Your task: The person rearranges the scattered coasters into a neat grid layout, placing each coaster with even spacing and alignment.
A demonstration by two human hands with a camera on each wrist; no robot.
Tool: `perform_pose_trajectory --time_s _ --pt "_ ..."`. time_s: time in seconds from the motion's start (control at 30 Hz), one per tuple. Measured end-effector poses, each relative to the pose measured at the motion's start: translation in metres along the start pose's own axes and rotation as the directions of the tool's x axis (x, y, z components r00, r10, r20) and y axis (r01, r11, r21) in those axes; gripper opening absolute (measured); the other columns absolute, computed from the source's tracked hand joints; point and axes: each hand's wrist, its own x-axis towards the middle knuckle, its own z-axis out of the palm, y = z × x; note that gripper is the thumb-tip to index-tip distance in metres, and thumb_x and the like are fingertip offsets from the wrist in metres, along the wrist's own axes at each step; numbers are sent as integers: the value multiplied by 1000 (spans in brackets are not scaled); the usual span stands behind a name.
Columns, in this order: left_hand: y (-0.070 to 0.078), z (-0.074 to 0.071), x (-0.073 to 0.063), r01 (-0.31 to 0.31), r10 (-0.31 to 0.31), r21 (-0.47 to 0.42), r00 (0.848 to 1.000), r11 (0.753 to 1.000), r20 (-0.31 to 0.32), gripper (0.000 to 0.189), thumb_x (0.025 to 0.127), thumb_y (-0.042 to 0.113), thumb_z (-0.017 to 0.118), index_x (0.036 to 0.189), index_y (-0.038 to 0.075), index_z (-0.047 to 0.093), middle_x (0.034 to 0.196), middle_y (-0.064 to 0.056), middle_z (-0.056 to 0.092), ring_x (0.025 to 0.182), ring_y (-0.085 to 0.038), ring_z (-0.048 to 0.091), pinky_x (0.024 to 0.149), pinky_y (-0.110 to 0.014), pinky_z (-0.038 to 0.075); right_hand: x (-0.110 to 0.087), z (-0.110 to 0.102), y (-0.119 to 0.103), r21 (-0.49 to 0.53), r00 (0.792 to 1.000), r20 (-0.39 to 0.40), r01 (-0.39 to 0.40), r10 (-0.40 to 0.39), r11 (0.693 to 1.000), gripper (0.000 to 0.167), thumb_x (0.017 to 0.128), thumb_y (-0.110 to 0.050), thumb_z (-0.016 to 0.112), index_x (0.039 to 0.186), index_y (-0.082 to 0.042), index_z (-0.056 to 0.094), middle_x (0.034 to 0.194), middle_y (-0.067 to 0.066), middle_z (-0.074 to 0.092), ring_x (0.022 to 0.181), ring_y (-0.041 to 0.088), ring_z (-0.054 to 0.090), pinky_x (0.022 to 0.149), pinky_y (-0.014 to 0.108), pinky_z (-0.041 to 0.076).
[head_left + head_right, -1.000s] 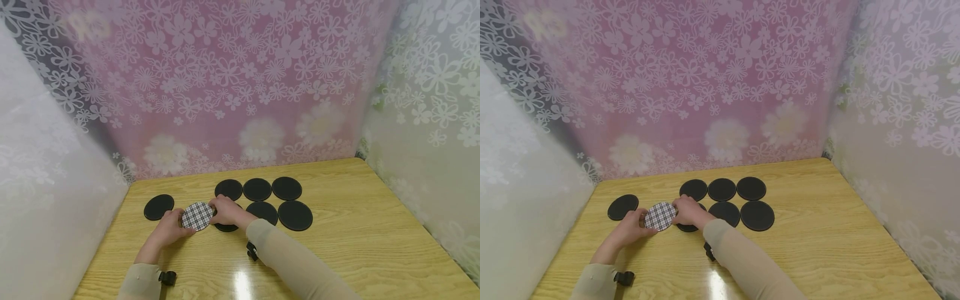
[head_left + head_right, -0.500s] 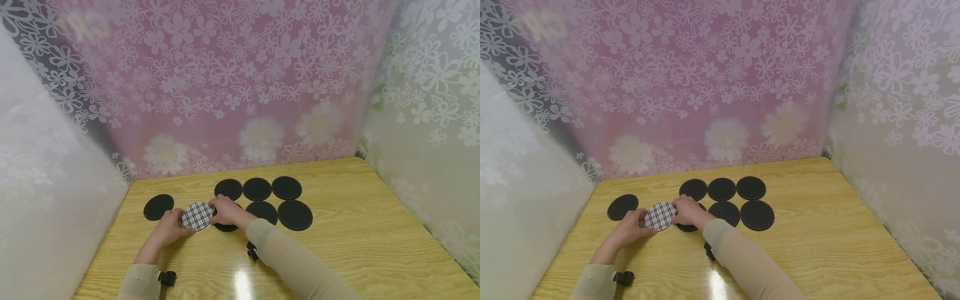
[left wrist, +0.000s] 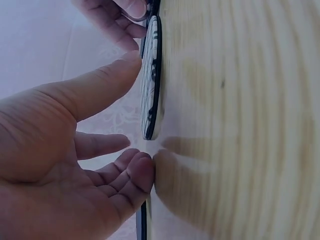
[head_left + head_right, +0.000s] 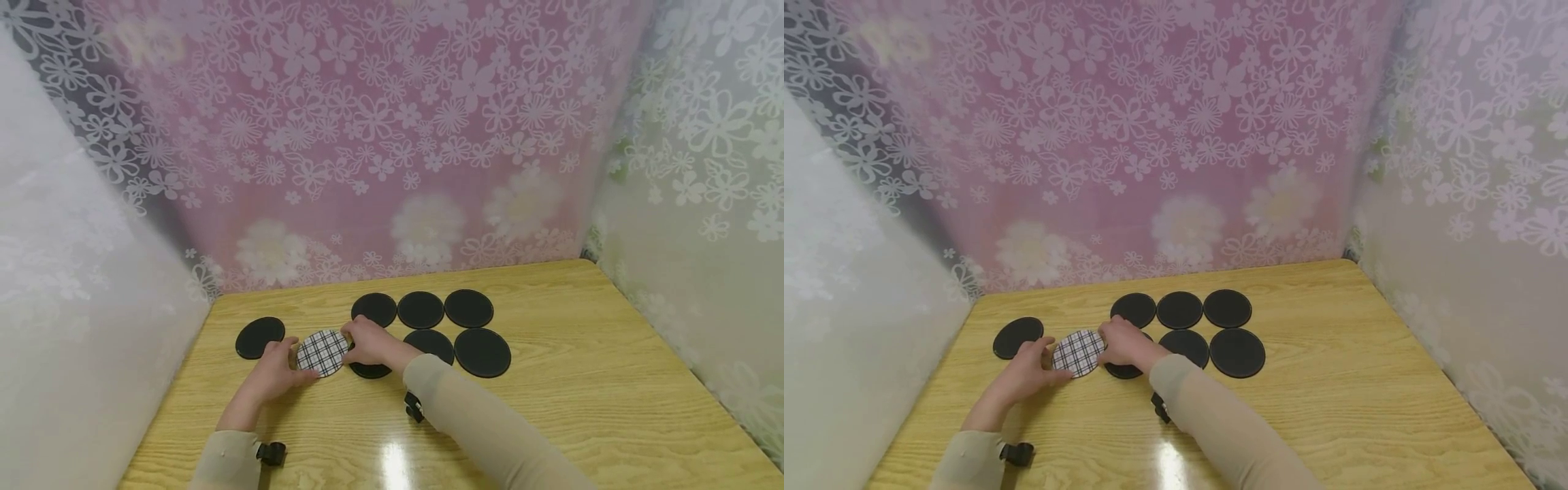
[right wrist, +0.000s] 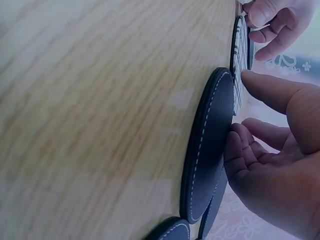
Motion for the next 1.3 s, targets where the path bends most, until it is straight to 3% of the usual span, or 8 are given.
perform_pose_trajectory --time_s 0.2,0.33,0.53,0.73,0.87,1.03,1.3 --pt "-2 -8 -2 16 -15 19 999 1000 -48 93 97 34 90 162 -10 42 145 -35 51 127 -46 58 102 -63 53 3 0 -3 -12 999 -42 -11 10 1000 59 101 -30 86 152 -9 66 129 9 62 113 23 62 94 38 56" --pt "-4 -14 -2 21 -18 35 995 999 -95 89 98 33 88 163 -8 42 146 -35 50 129 -49 57 104 -66 51 6 -1 -3 -35 997 -75 3 -5 999 58 101 -31 85 152 -9 66 129 8 65 117 26 61 99 40 54" --pt "-11 -22 -2 53 -40 68 983 996 -179 90 99 34 87 165 -6 40 157 -40 40 145 -62 36 111 -76 41 12 -4 -6 -33 996 -87 16 -19 999 58 104 -32 82 154 -9 64 136 9 64 122 29 58 102 43 53" --pt "-21 -33 3 94 -76 69 971 993 -228 97 100 36 86 168 -7 33 162 -42 30 147 -66 26 114 -78 36 23 2 -10 -23 997 -75 -4 3 1000 68 105 -37 80 162 -11 55 162 12 53 150 34 48 119 50 45" --pt "-31 -42 8 121 -101 77 970 990 -222 103 100 39 85 170 -8 26 164 -42 26 149 -66 23 116 -77 33 29 7 -12 -1 999 -53 -10 10 1000 73 106 -40 79 167 -12 49 171 14 44 158 35 40 124 53 40" --pt "-45 -52 14 159 -146 69 976 985 -162 110 100 44 83 173 -7 18 167 -44 19 151 -68 17 116 -79 32 36 11 -15 12 999 -34 -8 8 1000 77 106 -42 77 169 -12 45 173 12 41 159 33 40 123 51 42" --pt "-64 -57 22 193 -185 64 976 979 -116 109 100 46 83 169 -12 22 164 -48 19 148 -71 20 115 -80 32 43 16 -23 -12 1000 -16 9 -9 1000 79 106 -45 77 170 -12 44 172 11 44 156 31 45 121 49 44"
